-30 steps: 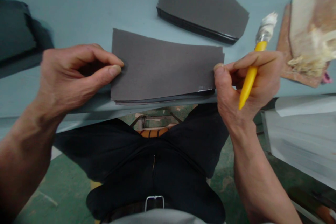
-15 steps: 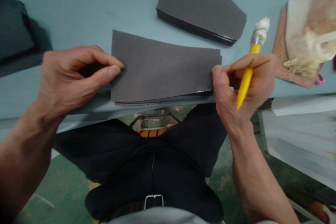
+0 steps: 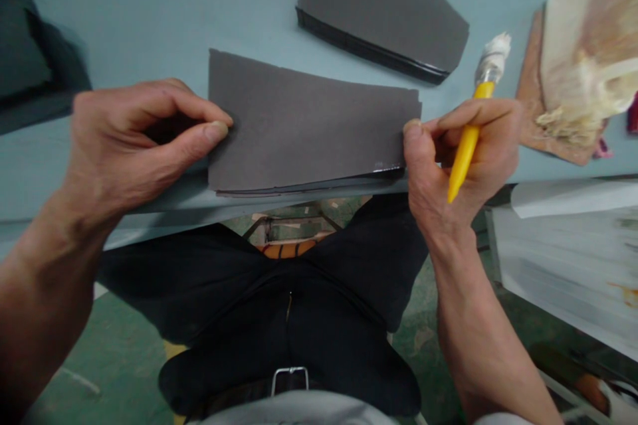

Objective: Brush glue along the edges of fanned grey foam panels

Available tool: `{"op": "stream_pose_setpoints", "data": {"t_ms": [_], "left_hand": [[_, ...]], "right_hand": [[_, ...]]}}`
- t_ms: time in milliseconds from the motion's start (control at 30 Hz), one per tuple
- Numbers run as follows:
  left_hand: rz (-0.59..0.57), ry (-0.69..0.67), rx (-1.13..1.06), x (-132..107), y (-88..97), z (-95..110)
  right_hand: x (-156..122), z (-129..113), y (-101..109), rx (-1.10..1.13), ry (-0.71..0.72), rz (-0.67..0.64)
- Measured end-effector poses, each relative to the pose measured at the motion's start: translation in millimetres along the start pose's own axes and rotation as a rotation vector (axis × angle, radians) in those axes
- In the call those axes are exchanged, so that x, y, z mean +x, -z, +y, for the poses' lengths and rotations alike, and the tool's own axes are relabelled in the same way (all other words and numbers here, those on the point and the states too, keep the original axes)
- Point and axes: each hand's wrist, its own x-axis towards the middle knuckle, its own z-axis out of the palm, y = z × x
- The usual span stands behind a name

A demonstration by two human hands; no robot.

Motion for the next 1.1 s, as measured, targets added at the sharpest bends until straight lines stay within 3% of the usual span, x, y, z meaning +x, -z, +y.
{"op": "stream_pose_setpoints", "data": {"t_ms": [167, 533, 1100], "left_hand": [[-0.003, 0.013, 0.023, -0.2, -0.1, 1.4], [-0.003, -0.108, 0.087, -1.6, -1.8, -0.7], [0.034, -0.069, 0.06, -2.8, -2.6, -1.4]], "right_hand": [[-0.4, -2.1, 1.0, -0.031, -0.061, -0.027], [0.2, -3.8, 0.5, -0.087, -0.083, -0.011], [-0.3, -5.9, -0.3, 0.017, -0.018, -0.037]]}}
